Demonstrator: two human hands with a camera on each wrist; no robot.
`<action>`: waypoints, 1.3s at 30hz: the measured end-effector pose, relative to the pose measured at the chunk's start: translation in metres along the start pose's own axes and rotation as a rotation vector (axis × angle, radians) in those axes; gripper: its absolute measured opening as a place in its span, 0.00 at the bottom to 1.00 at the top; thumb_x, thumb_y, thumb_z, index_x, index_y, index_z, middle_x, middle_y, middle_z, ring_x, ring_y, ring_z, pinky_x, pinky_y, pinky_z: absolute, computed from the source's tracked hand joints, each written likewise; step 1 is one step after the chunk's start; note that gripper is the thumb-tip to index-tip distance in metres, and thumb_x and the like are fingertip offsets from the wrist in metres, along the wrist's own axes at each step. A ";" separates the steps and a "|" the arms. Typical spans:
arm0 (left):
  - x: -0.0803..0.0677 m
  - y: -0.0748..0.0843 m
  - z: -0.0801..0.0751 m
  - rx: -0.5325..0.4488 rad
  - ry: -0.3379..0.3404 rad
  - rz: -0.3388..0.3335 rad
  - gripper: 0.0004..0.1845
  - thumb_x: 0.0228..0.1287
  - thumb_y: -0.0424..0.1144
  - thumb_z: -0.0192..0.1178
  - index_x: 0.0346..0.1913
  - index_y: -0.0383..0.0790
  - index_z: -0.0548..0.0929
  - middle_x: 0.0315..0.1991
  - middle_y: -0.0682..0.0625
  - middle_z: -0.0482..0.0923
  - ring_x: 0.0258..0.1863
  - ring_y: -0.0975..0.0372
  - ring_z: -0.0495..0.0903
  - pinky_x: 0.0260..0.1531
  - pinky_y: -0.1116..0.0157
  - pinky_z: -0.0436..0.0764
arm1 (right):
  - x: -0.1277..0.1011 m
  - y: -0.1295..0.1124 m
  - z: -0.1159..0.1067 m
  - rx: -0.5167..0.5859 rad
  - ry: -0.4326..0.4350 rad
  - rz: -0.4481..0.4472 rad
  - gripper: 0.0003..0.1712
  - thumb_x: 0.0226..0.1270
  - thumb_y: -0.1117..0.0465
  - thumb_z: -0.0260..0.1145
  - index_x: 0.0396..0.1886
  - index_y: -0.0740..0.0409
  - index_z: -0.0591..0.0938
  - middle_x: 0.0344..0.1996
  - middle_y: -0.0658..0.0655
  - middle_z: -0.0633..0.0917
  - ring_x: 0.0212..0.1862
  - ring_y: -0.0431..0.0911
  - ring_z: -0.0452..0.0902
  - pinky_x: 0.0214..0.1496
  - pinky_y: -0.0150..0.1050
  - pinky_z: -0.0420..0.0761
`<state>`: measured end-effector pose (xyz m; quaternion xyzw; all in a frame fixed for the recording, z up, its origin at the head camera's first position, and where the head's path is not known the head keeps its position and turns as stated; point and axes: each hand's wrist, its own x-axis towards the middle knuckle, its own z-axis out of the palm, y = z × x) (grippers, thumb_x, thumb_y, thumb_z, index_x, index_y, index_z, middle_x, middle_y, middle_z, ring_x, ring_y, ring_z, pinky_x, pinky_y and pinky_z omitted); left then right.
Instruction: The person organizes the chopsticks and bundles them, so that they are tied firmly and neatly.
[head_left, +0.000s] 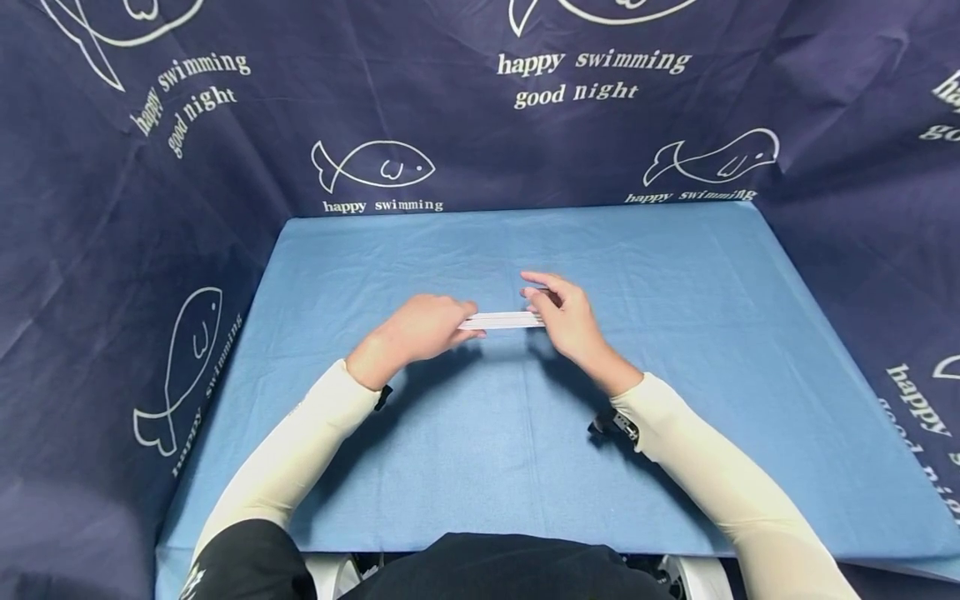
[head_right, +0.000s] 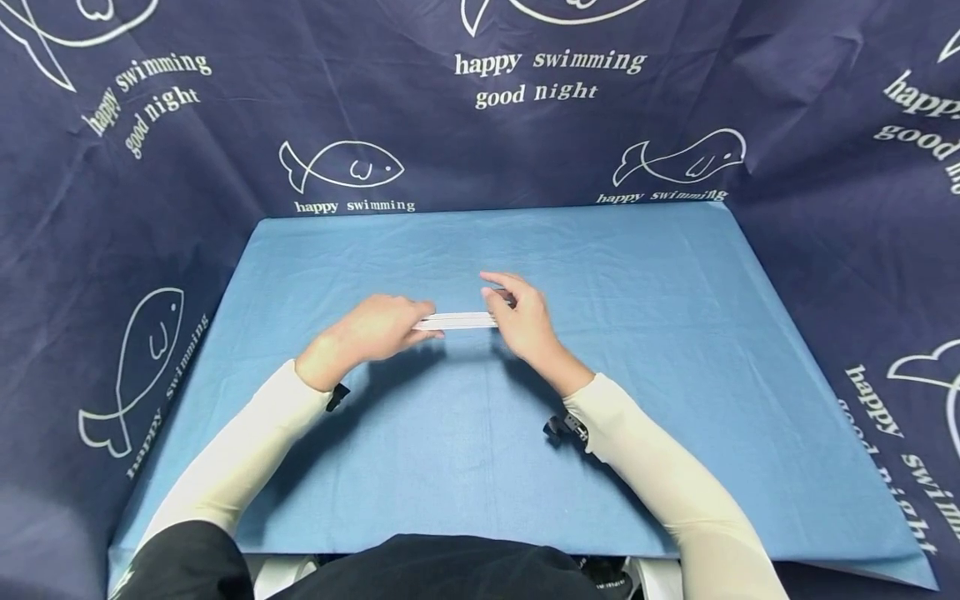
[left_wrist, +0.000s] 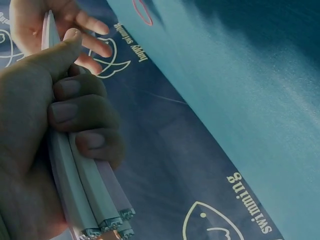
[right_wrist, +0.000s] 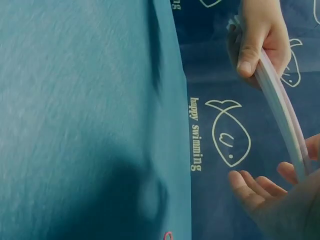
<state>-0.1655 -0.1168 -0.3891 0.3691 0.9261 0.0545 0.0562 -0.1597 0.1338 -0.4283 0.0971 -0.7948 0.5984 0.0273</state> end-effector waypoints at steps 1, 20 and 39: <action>0.001 0.000 -0.001 0.003 0.002 -0.001 0.16 0.77 0.55 0.61 0.40 0.45 0.81 0.25 0.54 0.78 0.22 0.59 0.74 0.28 0.55 0.79 | 0.000 -0.001 0.000 0.015 -0.006 0.014 0.20 0.81 0.60 0.59 0.66 0.60 0.83 0.55 0.70 0.88 0.41 0.43 0.90 0.43 0.29 0.87; 0.011 0.015 -0.005 0.129 0.041 -0.015 0.08 0.75 0.42 0.61 0.37 0.43 0.81 0.25 0.51 0.80 0.24 0.56 0.79 0.31 0.53 0.83 | 0.004 -0.013 0.006 -0.155 -0.083 0.111 0.21 0.84 0.51 0.56 0.51 0.60 0.90 0.10 0.46 0.72 0.13 0.39 0.65 0.16 0.34 0.64; 0.011 0.014 -0.009 0.066 -0.013 -0.057 0.11 0.68 0.46 0.64 0.45 0.43 0.82 0.31 0.51 0.84 0.30 0.56 0.83 0.34 0.51 0.84 | 0.003 -0.010 -0.002 -0.177 -0.026 0.015 0.15 0.79 0.58 0.63 0.51 0.60 0.91 0.11 0.43 0.72 0.16 0.33 0.62 0.22 0.31 0.66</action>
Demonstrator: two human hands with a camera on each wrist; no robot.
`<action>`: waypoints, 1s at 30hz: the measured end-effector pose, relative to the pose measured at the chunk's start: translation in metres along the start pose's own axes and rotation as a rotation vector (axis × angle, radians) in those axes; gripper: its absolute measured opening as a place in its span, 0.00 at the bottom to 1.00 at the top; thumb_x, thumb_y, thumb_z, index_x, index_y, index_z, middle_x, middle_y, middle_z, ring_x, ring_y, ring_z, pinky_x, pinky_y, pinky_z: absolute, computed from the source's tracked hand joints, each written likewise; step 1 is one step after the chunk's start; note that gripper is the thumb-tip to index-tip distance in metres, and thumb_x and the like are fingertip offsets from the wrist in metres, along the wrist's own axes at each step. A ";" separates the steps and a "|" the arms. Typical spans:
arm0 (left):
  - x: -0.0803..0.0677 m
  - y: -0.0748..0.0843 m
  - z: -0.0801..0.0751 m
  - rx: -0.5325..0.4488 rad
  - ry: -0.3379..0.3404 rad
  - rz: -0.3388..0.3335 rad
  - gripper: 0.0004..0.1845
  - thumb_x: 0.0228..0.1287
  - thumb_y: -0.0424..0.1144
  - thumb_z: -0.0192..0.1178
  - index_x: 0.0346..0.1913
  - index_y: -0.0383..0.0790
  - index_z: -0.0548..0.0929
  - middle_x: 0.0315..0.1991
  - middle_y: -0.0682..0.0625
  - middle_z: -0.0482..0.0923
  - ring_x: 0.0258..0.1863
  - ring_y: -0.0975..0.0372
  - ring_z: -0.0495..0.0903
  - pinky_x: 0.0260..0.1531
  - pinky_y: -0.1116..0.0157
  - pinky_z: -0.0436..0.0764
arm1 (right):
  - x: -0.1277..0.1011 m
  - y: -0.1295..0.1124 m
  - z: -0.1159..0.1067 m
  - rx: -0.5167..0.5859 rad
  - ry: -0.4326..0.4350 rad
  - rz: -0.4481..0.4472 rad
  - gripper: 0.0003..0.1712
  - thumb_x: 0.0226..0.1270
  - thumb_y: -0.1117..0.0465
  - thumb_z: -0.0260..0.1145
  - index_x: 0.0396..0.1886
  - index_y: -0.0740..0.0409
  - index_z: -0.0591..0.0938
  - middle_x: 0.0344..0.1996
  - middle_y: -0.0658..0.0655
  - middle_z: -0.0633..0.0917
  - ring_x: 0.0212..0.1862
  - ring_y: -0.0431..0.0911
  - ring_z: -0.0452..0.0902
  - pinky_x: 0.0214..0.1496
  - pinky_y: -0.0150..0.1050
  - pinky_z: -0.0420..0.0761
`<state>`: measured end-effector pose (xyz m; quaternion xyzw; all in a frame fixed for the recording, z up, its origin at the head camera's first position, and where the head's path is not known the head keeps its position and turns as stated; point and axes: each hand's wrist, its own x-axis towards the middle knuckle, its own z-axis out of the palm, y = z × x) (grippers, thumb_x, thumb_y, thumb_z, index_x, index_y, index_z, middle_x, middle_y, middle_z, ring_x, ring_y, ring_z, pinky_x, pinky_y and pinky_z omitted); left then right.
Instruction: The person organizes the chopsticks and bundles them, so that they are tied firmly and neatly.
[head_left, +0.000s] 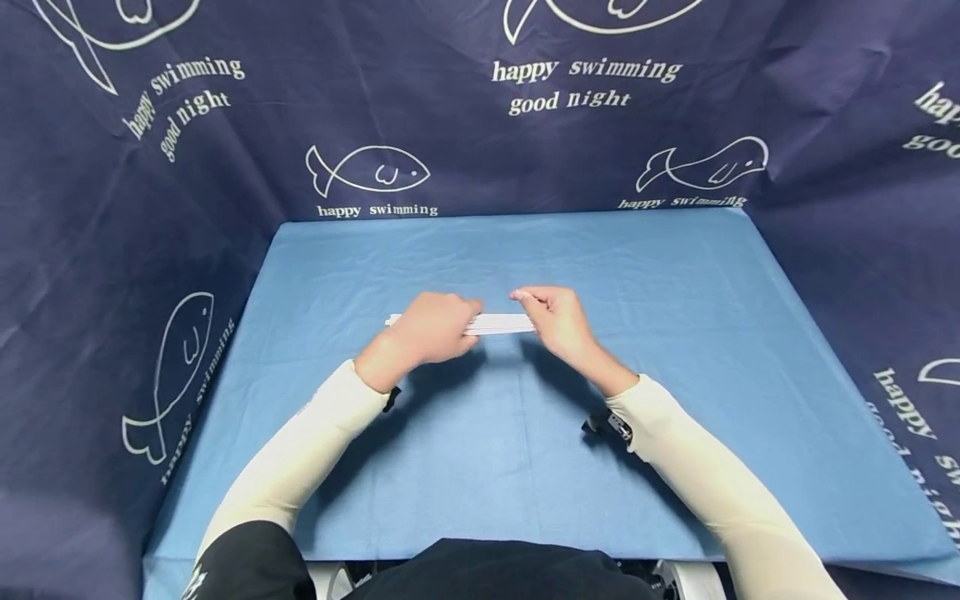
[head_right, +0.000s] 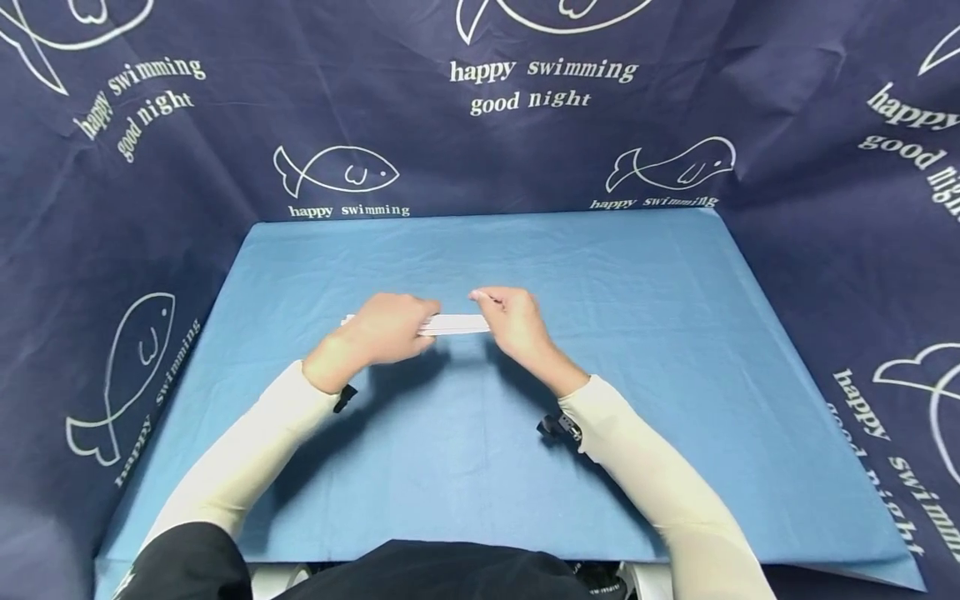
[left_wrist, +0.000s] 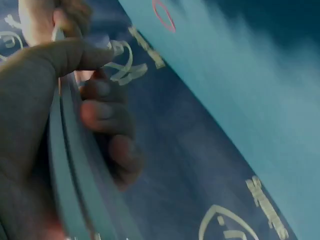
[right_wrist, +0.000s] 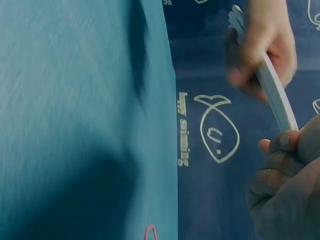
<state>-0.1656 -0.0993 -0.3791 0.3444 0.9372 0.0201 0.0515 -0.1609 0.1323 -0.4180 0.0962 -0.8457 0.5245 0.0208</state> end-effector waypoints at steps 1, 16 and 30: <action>-0.003 -0.004 -0.001 -0.002 -0.001 -0.033 0.10 0.67 0.45 0.64 0.44 0.43 0.81 0.31 0.51 0.84 0.30 0.55 0.83 0.34 0.50 0.84 | 0.000 0.001 -0.003 -0.009 0.016 -0.002 0.15 0.79 0.58 0.63 0.51 0.60 0.92 0.11 0.43 0.71 0.16 0.34 0.61 0.23 0.32 0.66; -0.017 -0.024 0.002 -0.208 0.112 -0.200 0.03 0.61 0.35 0.65 0.35 0.41 0.81 0.25 0.49 0.82 0.24 0.55 0.77 0.26 0.56 0.76 | 0.002 -0.001 -0.016 0.054 0.051 0.065 0.18 0.79 0.52 0.62 0.43 0.60 0.92 0.09 0.43 0.73 0.11 0.36 0.69 0.15 0.33 0.70; -0.013 -0.013 0.003 -0.044 0.065 -0.211 0.05 0.65 0.40 0.67 0.34 0.43 0.84 0.23 0.51 0.80 0.23 0.55 0.78 0.25 0.54 0.78 | -0.001 -0.005 -0.019 0.190 0.008 0.144 0.25 0.81 0.47 0.59 0.38 0.64 0.89 0.12 0.57 0.82 0.07 0.43 0.74 0.09 0.42 0.72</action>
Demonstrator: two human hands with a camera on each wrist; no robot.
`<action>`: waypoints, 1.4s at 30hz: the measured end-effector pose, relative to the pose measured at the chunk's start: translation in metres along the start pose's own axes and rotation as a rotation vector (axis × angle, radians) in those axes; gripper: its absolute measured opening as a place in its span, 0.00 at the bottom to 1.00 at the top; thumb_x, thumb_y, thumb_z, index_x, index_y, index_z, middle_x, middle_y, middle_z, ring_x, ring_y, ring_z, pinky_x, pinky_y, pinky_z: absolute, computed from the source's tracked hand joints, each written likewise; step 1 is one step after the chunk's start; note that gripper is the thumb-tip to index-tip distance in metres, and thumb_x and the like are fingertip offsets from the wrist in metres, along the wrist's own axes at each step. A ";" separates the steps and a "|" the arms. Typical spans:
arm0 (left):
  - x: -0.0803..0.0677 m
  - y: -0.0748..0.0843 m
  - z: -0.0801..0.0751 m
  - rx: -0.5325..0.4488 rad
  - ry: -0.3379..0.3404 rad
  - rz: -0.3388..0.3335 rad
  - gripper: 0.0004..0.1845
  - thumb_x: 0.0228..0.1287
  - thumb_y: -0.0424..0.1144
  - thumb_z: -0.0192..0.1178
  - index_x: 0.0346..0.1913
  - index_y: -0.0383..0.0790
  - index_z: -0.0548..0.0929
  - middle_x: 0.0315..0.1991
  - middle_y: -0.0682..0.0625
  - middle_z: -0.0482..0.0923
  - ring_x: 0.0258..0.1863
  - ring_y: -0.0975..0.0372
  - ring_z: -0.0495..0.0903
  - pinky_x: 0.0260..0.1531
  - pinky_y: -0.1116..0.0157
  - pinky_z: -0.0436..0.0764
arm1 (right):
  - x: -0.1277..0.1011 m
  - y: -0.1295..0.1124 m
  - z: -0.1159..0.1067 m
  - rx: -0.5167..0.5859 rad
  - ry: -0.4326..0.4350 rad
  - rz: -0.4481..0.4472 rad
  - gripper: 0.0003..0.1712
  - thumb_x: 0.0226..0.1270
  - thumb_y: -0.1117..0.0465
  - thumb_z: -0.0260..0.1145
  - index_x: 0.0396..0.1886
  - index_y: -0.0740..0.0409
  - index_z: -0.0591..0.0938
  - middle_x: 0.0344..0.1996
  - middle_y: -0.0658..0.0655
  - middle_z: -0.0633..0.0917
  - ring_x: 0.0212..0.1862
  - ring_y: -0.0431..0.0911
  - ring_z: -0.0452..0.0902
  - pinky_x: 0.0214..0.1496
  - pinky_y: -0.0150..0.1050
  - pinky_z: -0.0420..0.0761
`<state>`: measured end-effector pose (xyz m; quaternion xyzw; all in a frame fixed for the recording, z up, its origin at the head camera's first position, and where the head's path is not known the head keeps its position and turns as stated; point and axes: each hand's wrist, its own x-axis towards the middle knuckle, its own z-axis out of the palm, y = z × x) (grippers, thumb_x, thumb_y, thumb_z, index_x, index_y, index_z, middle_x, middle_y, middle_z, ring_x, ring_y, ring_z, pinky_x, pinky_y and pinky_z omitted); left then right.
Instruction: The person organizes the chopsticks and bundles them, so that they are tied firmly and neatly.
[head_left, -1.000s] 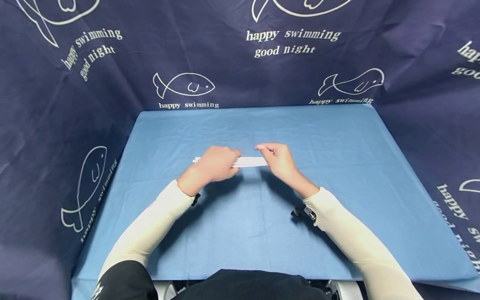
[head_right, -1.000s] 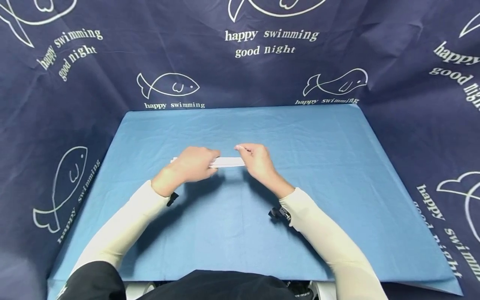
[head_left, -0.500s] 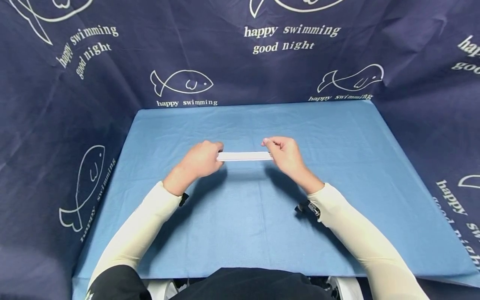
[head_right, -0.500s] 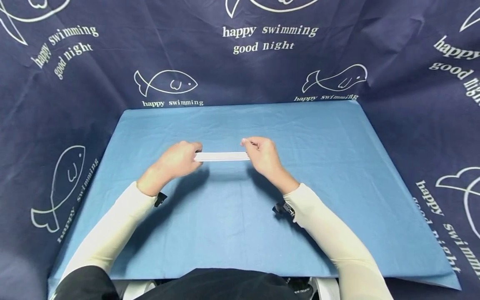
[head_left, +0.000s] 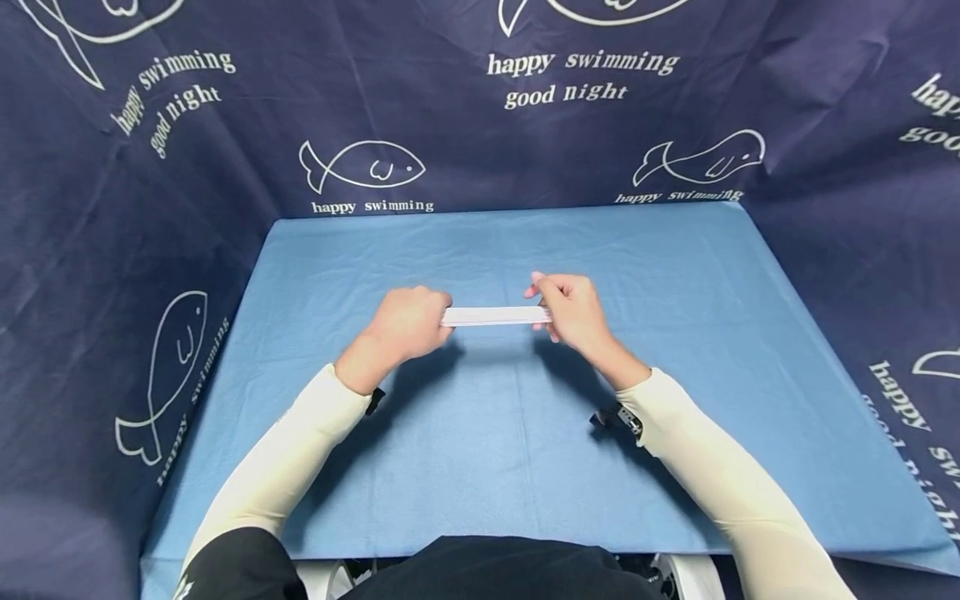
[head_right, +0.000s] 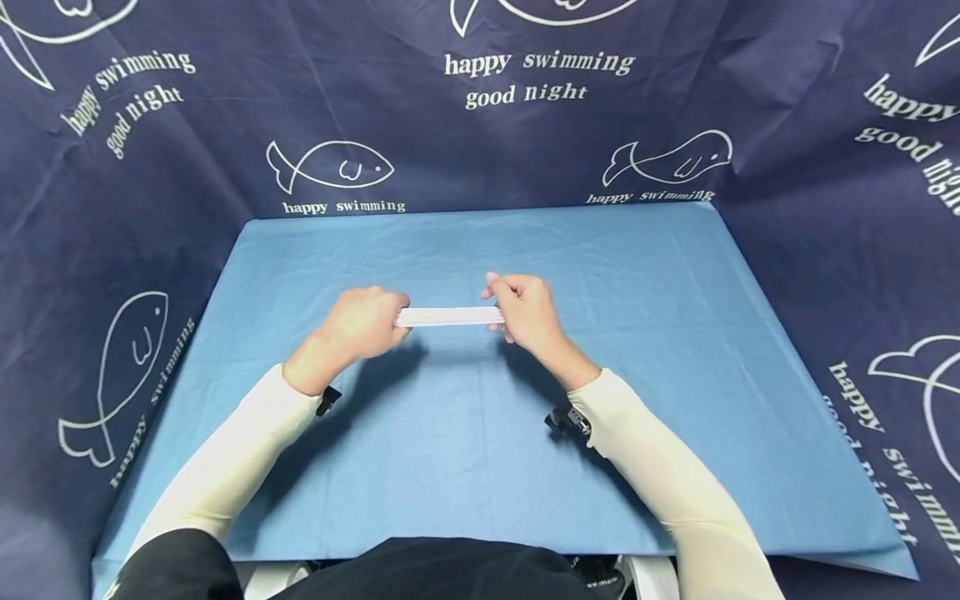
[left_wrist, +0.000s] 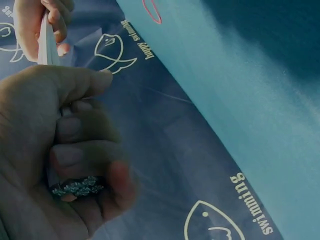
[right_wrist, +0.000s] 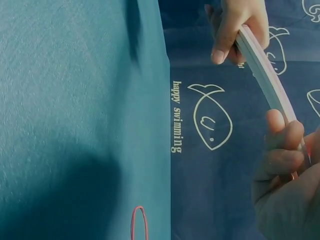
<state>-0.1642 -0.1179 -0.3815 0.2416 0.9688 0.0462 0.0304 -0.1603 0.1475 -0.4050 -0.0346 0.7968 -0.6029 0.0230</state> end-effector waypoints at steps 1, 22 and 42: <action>0.000 0.001 -0.001 0.012 0.003 0.009 0.06 0.65 0.41 0.67 0.34 0.44 0.84 0.23 0.51 0.80 0.23 0.55 0.78 0.24 0.54 0.78 | 0.000 0.000 -0.001 0.012 -0.003 -0.005 0.26 0.81 0.47 0.59 0.39 0.65 0.89 0.12 0.56 0.82 0.07 0.43 0.74 0.09 0.43 0.72; 0.001 0.005 -0.005 0.021 0.030 0.175 0.18 0.72 0.55 0.66 0.32 0.45 0.82 0.21 0.53 0.77 0.20 0.57 0.75 0.23 0.54 0.77 | -0.002 0.005 -0.003 0.073 -0.042 -0.247 0.53 0.81 0.25 0.34 0.71 0.65 0.78 0.73 0.69 0.76 0.71 0.67 0.76 0.66 0.63 0.79; 0.001 0.008 0.012 0.061 0.084 0.199 0.15 0.75 0.51 0.64 0.36 0.43 0.84 0.22 0.51 0.80 0.19 0.59 0.76 0.22 0.56 0.78 | 0.001 0.005 0.013 0.110 -0.039 -0.267 0.74 0.57 0.07 0.29 0.80 0.61 0.67 0.85 0.64 0.57 0.87 0.59 0.49 0.76 0.73 0.63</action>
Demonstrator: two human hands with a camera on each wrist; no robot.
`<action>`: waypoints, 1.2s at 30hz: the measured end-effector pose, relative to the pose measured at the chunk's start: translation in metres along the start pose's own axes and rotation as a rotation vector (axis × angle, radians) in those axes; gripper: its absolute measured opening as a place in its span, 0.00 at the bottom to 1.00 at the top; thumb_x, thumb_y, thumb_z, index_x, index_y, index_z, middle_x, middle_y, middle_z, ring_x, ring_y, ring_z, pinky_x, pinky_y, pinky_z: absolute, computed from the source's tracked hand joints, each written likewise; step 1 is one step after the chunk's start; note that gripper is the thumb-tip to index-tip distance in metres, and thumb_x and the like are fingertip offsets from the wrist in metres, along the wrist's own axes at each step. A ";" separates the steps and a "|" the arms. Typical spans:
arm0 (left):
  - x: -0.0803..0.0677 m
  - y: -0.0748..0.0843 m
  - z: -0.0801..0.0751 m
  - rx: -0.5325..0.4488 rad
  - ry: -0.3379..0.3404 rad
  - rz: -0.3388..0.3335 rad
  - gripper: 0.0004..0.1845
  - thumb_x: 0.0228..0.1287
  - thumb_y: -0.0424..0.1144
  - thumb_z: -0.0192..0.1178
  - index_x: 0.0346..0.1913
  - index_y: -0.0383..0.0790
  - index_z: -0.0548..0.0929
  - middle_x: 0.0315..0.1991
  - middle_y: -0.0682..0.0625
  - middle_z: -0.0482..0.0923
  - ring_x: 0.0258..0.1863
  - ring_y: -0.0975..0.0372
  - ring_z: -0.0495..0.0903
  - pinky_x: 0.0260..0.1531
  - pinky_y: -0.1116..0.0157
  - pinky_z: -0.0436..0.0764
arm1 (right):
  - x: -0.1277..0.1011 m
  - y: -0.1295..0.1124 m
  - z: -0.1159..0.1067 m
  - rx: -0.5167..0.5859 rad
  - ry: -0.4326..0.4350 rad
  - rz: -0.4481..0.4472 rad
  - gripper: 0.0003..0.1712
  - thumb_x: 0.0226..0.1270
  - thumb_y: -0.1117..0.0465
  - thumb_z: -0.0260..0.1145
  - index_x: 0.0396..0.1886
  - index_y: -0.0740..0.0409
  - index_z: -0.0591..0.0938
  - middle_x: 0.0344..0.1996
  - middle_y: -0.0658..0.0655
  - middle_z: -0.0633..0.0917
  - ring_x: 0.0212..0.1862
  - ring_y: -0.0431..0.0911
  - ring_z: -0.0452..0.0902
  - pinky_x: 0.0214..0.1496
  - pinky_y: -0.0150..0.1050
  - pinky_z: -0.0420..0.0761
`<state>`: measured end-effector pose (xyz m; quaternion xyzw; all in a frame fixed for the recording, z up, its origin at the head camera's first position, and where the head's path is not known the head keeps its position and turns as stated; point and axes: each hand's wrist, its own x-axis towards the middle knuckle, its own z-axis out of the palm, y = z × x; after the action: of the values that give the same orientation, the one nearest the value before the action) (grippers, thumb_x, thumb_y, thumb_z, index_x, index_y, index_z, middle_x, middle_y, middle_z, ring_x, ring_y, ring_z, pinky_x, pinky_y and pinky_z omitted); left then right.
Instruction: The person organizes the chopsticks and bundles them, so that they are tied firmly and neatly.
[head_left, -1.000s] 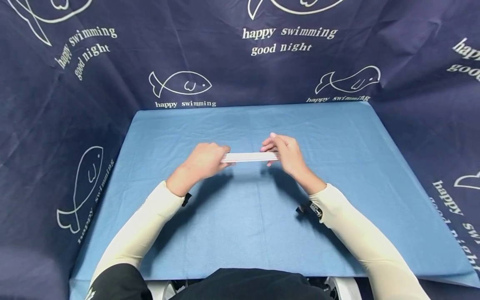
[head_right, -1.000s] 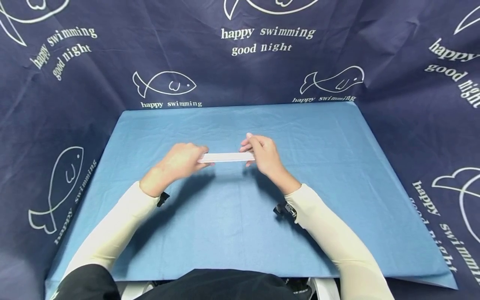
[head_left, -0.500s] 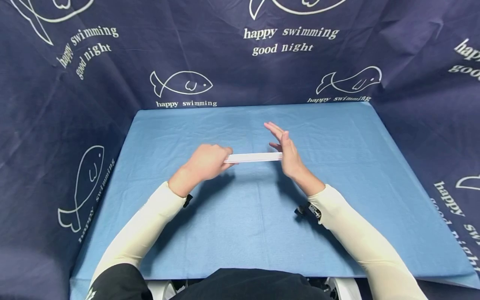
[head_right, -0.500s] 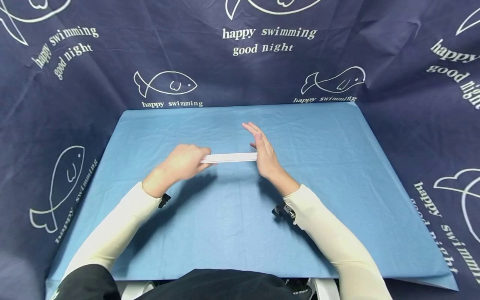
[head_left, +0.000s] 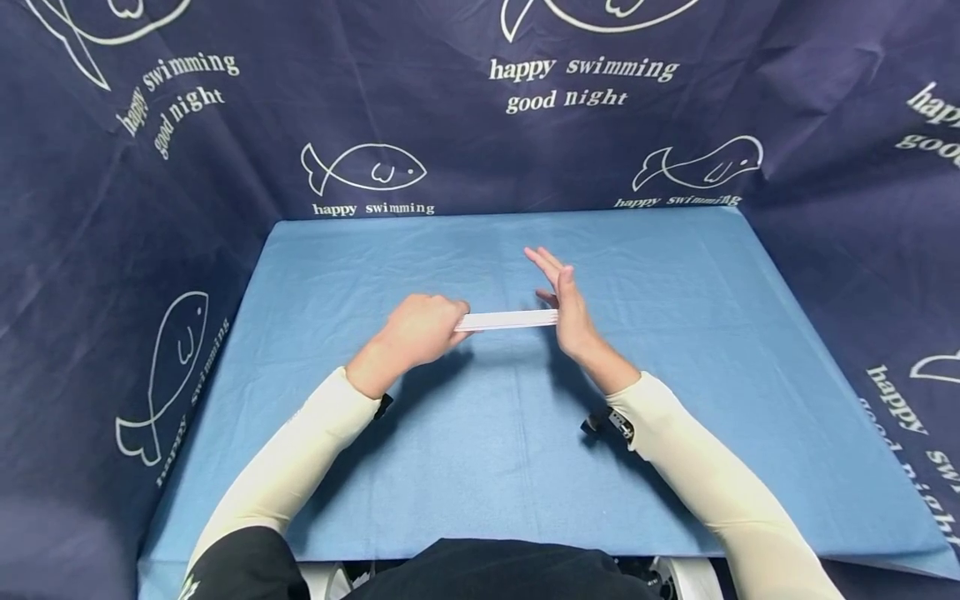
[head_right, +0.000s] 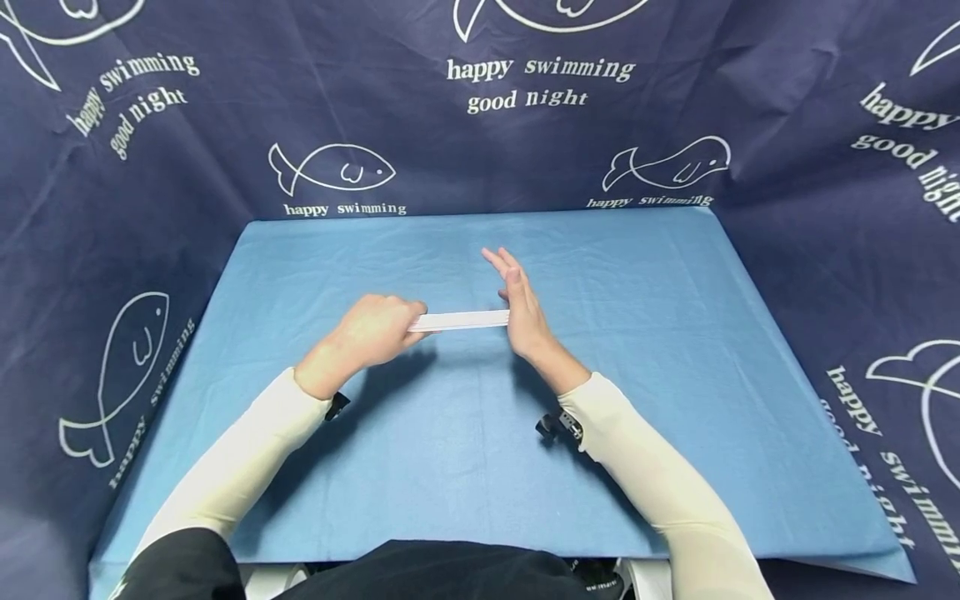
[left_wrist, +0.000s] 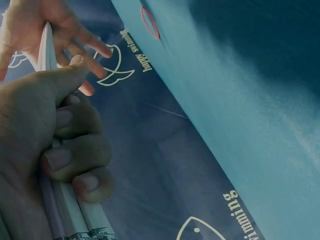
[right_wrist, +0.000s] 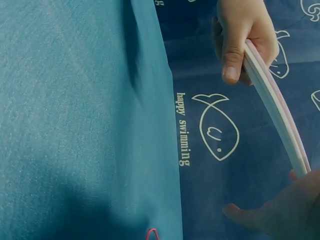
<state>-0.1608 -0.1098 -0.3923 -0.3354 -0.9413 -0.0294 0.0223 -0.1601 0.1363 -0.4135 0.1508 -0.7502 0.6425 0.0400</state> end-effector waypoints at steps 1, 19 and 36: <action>0.000 0.000 0.001 -0.004 -0.001 0.002 0.15 0.75 0.51 0.64 0.36 0.43 0.84 0.22 0.51 0.80 0.20 0.59 0.76 0.22 0.56 0.79 | 0.000 0.000 0.000 -0.001 0.004 0.000 0.74 0.57 0.07 0.29 0.80 0.61 0.68 0.85 0.64 0.57 0.86 0.59 0.49 0.76 0.73 0.63; 0.005 0.006 -0.012 0.117 -0.004 -0.036 0.09 0.70 0.45 0.65 0.33 0.46 0.83 0.23 0.52 0.80 0.20 0.58 0.75 0.23 0.54 0.80 | -0.002 0.004 0.009 -0.047 0.006 0.038 0.72 0.58 0.08 0.26 0.77 0.60 0.73 0.83 0.63 0.63 0.85 0.60 0.55 0.74 0.71 0.67; 0.009 0.007 -0.003 0.050 -0.005 -0.037 0.08 0.70 0.42 0.64 0.32 0.44 0.83 0.24 0.51 0.82 0.22 0.55 0.80 0.27 0.51 0.83 | 0.002 -0.001 0.011 -0.095 0.013 0.029 0.68 0.65 0.12 0.27 0.69 0.61 0.81 0.77 0.63 0.72 0.81 0.58 0.62 0.72 0.65 0.73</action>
<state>-0.1638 -0.0991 -0.3888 -0.3172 -0.9479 -0.0054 0.0277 -0.1607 0.1246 -0.4140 0.1339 -0.7816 0.6077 0.0426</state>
